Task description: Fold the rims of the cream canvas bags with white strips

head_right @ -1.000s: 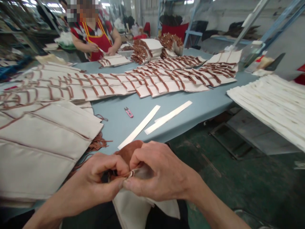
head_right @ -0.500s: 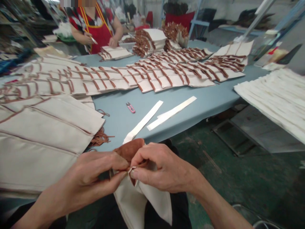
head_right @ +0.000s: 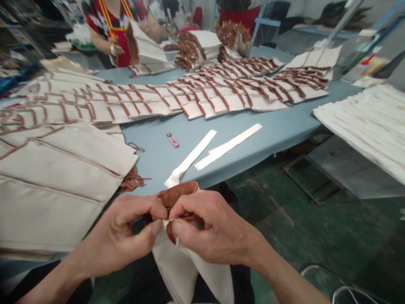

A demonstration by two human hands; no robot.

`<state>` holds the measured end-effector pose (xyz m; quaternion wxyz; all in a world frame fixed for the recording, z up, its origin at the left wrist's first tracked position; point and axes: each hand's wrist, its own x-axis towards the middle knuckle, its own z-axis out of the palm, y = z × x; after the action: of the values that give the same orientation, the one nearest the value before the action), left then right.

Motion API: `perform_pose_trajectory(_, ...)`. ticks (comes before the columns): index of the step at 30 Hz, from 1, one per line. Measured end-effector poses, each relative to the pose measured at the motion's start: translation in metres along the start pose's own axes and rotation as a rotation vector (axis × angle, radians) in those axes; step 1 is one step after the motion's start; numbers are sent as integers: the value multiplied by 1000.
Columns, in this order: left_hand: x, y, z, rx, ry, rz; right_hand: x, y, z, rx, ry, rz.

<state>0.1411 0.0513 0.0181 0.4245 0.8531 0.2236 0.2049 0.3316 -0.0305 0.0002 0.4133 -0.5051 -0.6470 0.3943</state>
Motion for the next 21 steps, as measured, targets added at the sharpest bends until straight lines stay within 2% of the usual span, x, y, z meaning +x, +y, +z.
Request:
perform_pose_trajectory(5,2,-2,4,-269,-25,-206,4,3,10,119,40,73)
perform_pose_trajectory(10,-2,-8,5,-357,-41,-243,8,5,11,28,-15,130)
perform_pose_trajectory(14,-8,-16,4,-497,-141,-307,10,5,7,-21,-53,170)
perform_pose_trajectory(17,-11,-24,0,-555,-225,-340,10,3,2,-39,-145,114)
perform_pose_trajectory(21,-15,-30,-5,-510,-279,-306,9,-5,-5,-171,-250,-6)
